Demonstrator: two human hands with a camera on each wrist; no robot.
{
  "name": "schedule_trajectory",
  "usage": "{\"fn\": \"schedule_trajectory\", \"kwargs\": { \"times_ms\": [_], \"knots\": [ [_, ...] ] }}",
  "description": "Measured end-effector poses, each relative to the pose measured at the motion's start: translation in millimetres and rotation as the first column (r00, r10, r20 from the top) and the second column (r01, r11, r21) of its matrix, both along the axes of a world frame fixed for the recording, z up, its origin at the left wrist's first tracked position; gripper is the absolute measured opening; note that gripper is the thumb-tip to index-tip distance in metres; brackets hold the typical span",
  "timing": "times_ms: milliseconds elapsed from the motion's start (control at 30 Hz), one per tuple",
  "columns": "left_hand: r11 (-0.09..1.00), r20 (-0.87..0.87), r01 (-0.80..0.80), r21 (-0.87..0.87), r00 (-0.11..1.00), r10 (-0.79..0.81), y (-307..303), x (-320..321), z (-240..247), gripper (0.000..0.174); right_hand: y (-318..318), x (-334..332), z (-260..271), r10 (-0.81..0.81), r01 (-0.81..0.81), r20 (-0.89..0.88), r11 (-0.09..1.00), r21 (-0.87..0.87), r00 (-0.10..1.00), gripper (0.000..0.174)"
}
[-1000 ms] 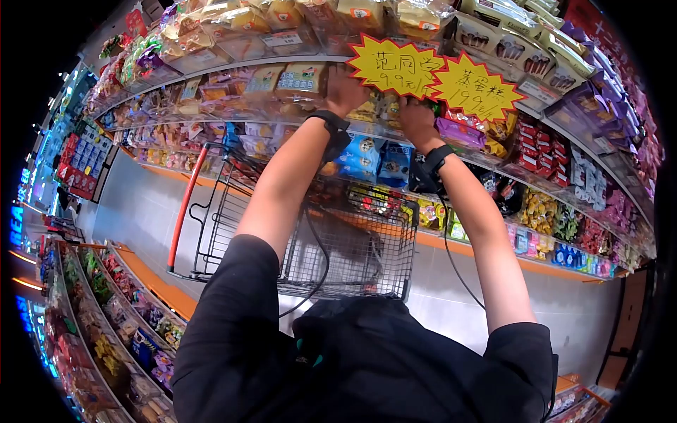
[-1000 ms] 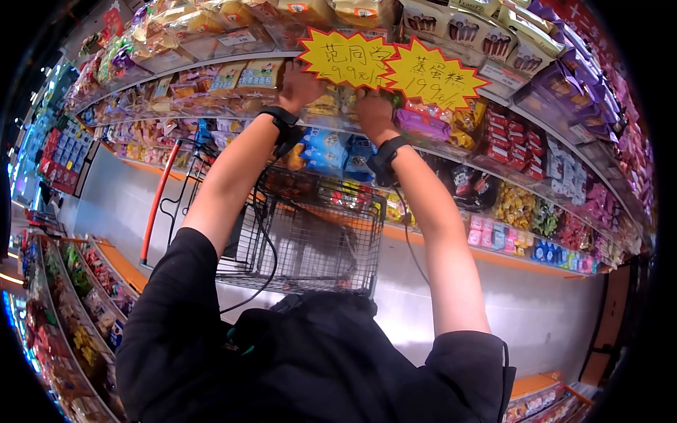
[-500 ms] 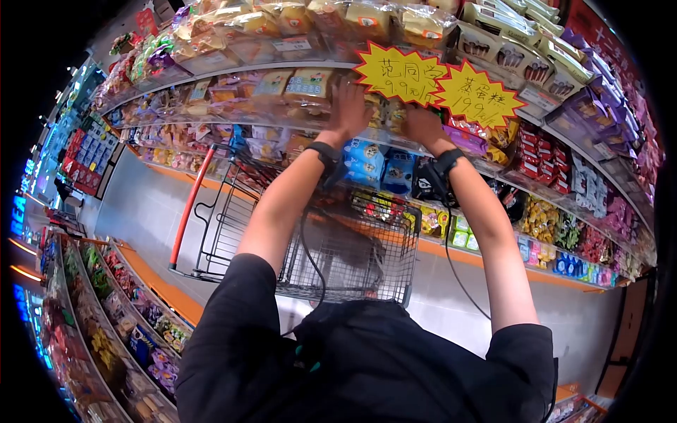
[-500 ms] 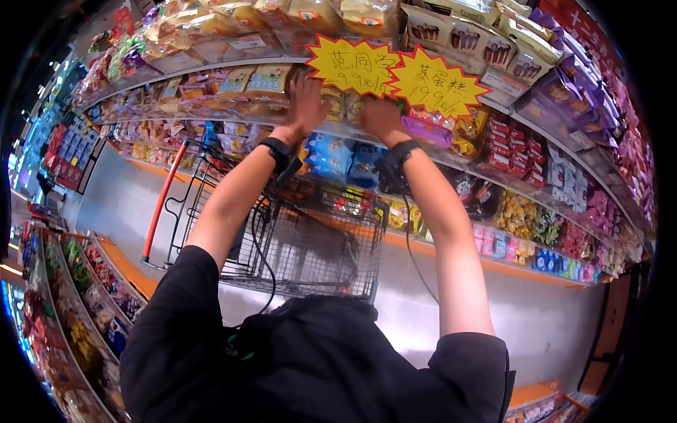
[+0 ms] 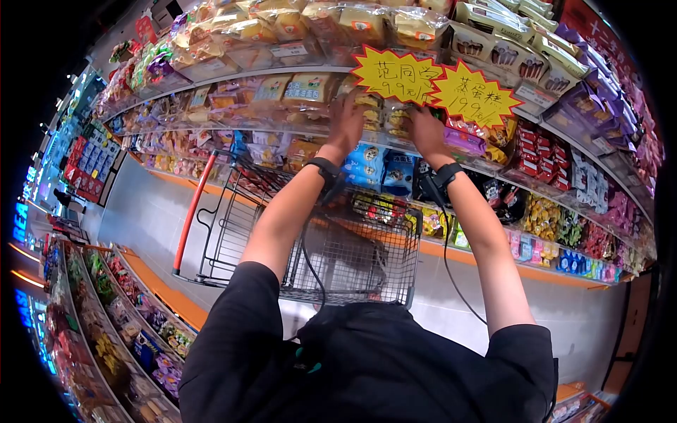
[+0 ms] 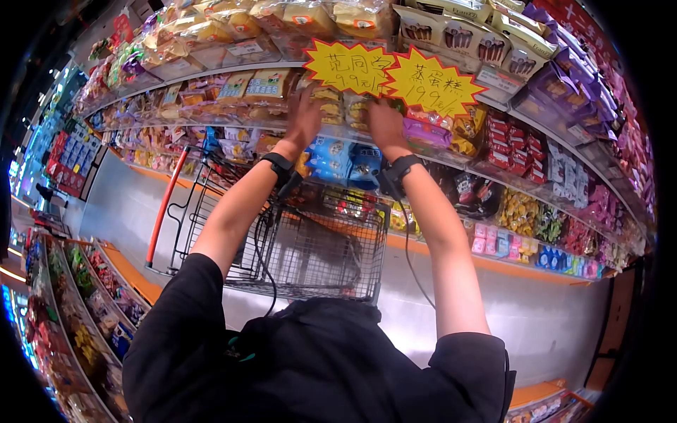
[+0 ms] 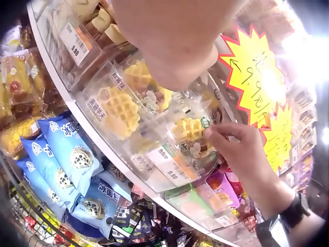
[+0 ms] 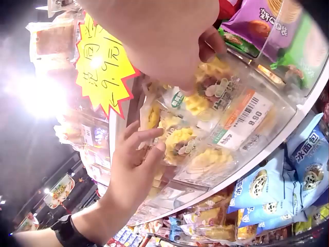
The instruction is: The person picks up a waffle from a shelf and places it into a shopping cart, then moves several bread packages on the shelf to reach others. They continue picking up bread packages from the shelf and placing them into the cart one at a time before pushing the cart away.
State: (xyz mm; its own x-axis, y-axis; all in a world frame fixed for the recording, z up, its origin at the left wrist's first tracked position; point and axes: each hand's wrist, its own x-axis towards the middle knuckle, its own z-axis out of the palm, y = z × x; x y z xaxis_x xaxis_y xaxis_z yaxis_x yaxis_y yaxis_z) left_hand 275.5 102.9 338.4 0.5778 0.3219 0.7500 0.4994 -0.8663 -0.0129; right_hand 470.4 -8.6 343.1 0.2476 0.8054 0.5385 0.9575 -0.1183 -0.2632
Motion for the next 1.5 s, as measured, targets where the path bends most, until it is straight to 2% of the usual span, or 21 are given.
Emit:
{"fn": "schedule_trajectory", "kwargs": {
  "times_ms": [33,133,233,267,367,400,533,633,667,767,833,867,900,933,967,1000,1033,1133,1233,1400,1500],
  "knots": [
    [0.999,-0.007,-0.036,0.012,0.999,0.036,-0.2,1.0,1.0,0.033,4.8,0.5,-0.8,-0.019,0.019,-0.001,1.000,-0.012,1.000,0.025],
    [0.999,0.031,0.002,-0.036,1.000,-0.001,-5.6,3.1,4.1,0.032,12.7,6.6,0.0,-0.024,0.029,0.040,0.990,-0.137,0.999,0.027],
    [0.996,0.081,0.042,-0.078,0.996,-0.036,-14.6,-1.8,10.8,0.035,-0.2,6.4,7.0,0.010,-0.014,-0.023,0.989,-0.144,1.000,0.029],
    [0.994,0.112,0.067,-0.083,0.992,-0.058,-15.3,-4.5,11.8,0.035,-13.4,-0.6,13.0,0.041,-0.041,-0.018,0.999,-0.030,0.999,0.031],
    [0.988,0.184,0.116,-0.106,0.978,-0.095,-25.8,-14.3,12.7,0.037,-32.8,-11.2,18.8,0.056,-0.050,-0.105,0.997,0.055,0.993,0.031],
    [0.987,0.195,0.115,-0.116,0.977,-0.091,-31.3,-17.6,13.0,0.037,-36.4,-13.9,14.4,0.049,-0.033,-0.095,0.985,0.171,0.994,0.022],
    [0.985,0.249,0.150,-0.085,0.960,-0.124,-48.5,-43.6,4.1,0.035,-78.6,-29.5,24.9,0.093,-0.045,-0.204,0.973,0.227,0.975,0.015],
    [0.980,0.203,0.040,-0.197,0.979,0.001,-64.3,-80.2,-3.1,0.034,-111.5,-40.2,38.6,-0.039,0.076,-0.226,0.985,0.155,0.973,0.019],
    [0.988,0.253,0.041,-0.149,0.967,-0.002,-69.4,-90.9,-2.3,0.032,-119.5,-37.8,42.4,0.017,0.033,-0.245,0.980,0.198,0.969,0.019],
    [0.976,0.241,0.049,-0.213,0.971,0.004,-76.8,-129.6,-14.8,0.030,-139.7,-38.6,58.2,0.183,-0.113,-0.201,0.942,0.316,0.962,0.019],
    [0.954,0.203,0.016,-0.300,0.978,0.048,-83.3,-152.8,-33.8,0.029,-152.4,-51.5,77.4,0.183,-0.087,-0.325,0.954,0.288,0.928,0.017],
    [0.936,0.198,0.007,-0.352,0.978,0.067,-86.7,-163.3,-47.0,0.029,-160.0,-62.4,93.3,0.217,-0.106,-0.323,0.939,0.328,0.921,0.017],
    [0.917,0.194,0.001,-0.399,0.977,0.083,-89.3,-172.5,-59.3,0.028,-167.2,-70.1,104.8,0.226,-0.086,-0.414,0.940,0.330,0.882,0.020],
    [0.905,0.176,-0.013,-0.424,0.980,0.096,-93.8,-181.7,-70.4,0.028,-174.5,-81.1,123.3,0.289,-0.122,-0.362,0.899,0.420,0.886,0.022],
    [0.897,0.166,-0.008,-0.442,0.982,0.091,-98.4,-189.9,-79.9,0.028,-189.4,-96.5,148.2,0.305,-0.128,-0.378,0.895,0.427,0.874,0.027],
    [0.887,0.156,-0.003,-0.461,0.984,0.084,-103.5,-198.6,-89.1,0.028,-200.1,-108.4,166.9,0.363,-0.177,-0.278,0.834,0.522,0.889,0.034],
    [0.877,0.144,0.002,-0.480,0.987,0.077,-108.7,-207.9,-98.1,0.028,-210.6,-120.5,184.7,0.535,-0.312,-0.180,0.698,0.644,0.825,0.036],
    [0.819,0.096,-0.006,-0.573,0.993,0.074,-120.2,-231.9,-116.8,0.025,-248.1,-158.4,229.1,0.613,-0.533,0.141,0.523,0.665,0.777,0.038],
    [0.772,0.079,0.006,-0.636,0.995,0.057,-123.4,-250.9,-128.3,0.026,-263.1,-177.1,257.5,0.520,-0.602,0.323,0.563,0.566,0.790,0.037],
    [0.783,0.074,0.070,-0.618,0.997,-0.030,-122.6,-272.2,-135.2,0.029,-269.4,-187.9,288.9,0.302,-0.488,0.432,0.759,0.431,0.850,0.037],
    [0.802,0.082,0.110,-0.588,0.994,-0.076,-119.7,-287.0,-144.3,0.030,-279.6,-190.3,300.0,0.202,-0.393,0.451,0.835,0.385,0.869,0.036]
  ]
}}
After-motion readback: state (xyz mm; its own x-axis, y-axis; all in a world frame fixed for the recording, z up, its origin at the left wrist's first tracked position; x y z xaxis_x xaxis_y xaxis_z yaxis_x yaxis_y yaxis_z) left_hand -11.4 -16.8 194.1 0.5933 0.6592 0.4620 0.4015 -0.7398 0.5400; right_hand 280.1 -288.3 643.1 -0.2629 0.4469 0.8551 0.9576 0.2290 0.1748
